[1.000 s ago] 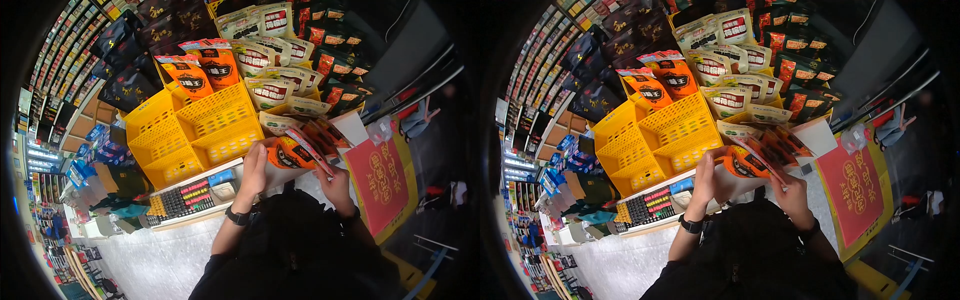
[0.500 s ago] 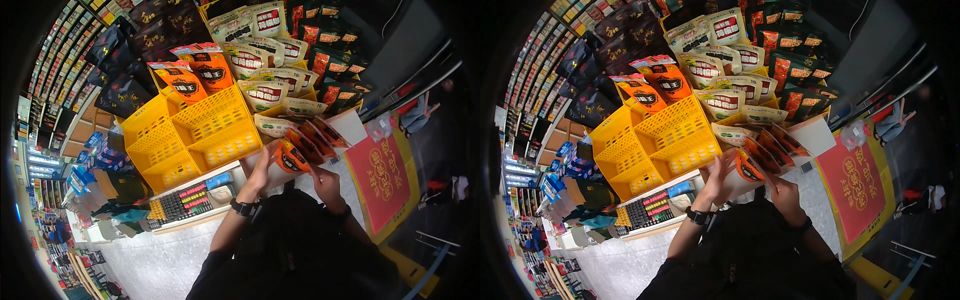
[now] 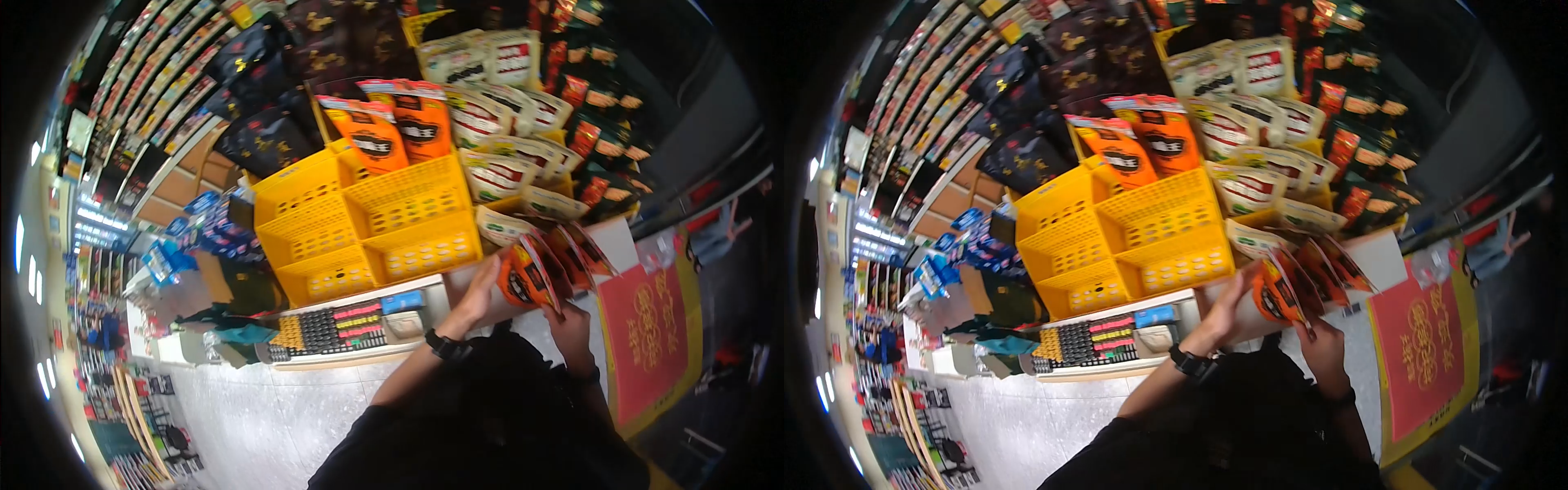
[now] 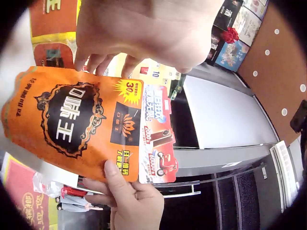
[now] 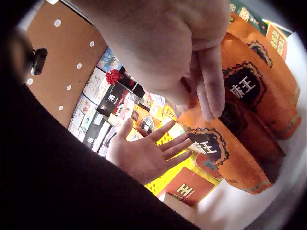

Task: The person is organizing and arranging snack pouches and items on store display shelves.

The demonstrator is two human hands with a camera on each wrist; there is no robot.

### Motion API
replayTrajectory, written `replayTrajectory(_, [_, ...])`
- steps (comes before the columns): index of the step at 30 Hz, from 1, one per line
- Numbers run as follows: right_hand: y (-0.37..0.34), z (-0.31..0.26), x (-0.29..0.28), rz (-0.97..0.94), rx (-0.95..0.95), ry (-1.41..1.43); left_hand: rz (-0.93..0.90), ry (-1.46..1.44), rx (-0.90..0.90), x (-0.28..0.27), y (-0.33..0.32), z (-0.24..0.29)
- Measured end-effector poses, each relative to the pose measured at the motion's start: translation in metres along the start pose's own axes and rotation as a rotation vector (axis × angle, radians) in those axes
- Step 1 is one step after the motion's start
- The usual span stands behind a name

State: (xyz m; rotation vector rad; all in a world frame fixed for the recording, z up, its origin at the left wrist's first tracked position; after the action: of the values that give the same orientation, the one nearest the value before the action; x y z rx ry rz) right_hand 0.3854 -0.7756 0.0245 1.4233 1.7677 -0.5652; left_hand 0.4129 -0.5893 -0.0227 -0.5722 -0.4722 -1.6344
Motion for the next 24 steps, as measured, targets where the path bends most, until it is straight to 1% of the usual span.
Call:
replayTrajectory(1, [0.000, -0.010, 0.000, -0.004, -0.026, 0.009, 0.031, 0.063, -0.019, -0.003, -0.007, 0.005])
replayTrajectory(2, [-0.001, -0.011, 0.000, -0.006, 0.017, 0.042, 0.014, 0.151, -0.051, -0.004, -0.013, 0.009])
replayTrajectory(3, [-0.002, -0.012, 0.000, -0.008, 0.063, 0.070, 0.028, 0.169, -0.070, -0.009, -0.018, 0.013])
replayTrajectory(4, [-0.002, -0.018, -0.002, -0.012, 0.048, 0.069, 0.040, 0.184, -0.091, -0.014, -0.021, 0.016])
replayTrajectory(6, [-0.003, -0.021, -0.002, -0.068, 0.086, 0.035, 0.073, 0.189, -0.064, -0.029, -0.028, 0.024])
replayTrajectory(7, [-0.001, -0.027, -0.006, -0.004, 0.051, 0.045, 0.096, 0.196, -0.051, -0.038, -0.032, 0.028])
replayTrajectory(8, [0.001, -0.037, -0.013, 0.003, 0.047, 0.030, 0.086, 0.186, -0.042, -0.044, -0.036, 0.030])
replayTrajectory(10, [0.006, -0.060, -0.037, 0.050, 0.069, -0.102, 0.207, 0.064, -0.044, -0.067, -0.041, 0.038])
replayTrajectory(11, [0.005, -0.057, -0.036, 0.129, 0.089, -0.037, 0.257, 0.031, 0.001, -0.074, -0.043, 0.048])
replayTrajectory(12, [0.008, -0.065, -0.038, 0.180, 0.055, -0.025, 0.314, 0.002, 0.041, -0.081, -0.047, 0.063])
replayTrajectory(13, [0.010, -0.073, -0.039, 0.222, 0.062, -0.017, 0.363, 0.024, 0.073, -0.092, -0.050, 0.075])
replayTrajectory(14, [0.013, -0.082, -0.038, 0.262, 0.071, -0.006, 0.359, 0.029, 0.072, -0.100, -0.051, 0.086])
replayTrajectory(15, [0.019, -0.091, -0.032, 0.267, 0.073, -0.002, 0.397, 0.023, 0.138, -0.112, -0.051, 0.106])
replayTrajectory(17, [0.029, -0.115, -0.034, 0.417, -0.001, 0.120, 0.474, 0.047, 0.260, -0.136, -0.048, 0.146])
replayTrajectory(18, [0.038, -0.131, -0.033, 0.421, 0.005, 0.122, 0.510, 0.083, 0.316, -0.149, -0.042, 0.169])
replayTrajectory(20, [0.067, -0.160, -0.013, 0.208, 0.081, 0.402, 0.601, 0.093, 0.371, -0.185, -0.025, 0.201])
replayTrajectory(22, [0.095, -0.172, 0.021, 0.123, 0.050, 0.499, 0.648, 0.023, 0.419, -0.198, 0.000, 0.235])
replayTrajectory(24, [0.128, -0.213, 0.030, 0.279, -0.200, 0.310, 0.664, 0.160, 0.439, -0.192, 0.021, 0.268])
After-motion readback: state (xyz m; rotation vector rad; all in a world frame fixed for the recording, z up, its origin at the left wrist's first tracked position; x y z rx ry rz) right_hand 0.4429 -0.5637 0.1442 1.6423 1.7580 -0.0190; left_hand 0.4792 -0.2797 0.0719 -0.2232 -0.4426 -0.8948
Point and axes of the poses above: each hand's wrist, its own y-axis towards the middle knuckle, its own x-axis out of the palm, z = x × y, the point moved 9 cm from there along y, towards the middle knuckle, and after that the axes turned 7 degrees about -y, right-handed, at the moved point
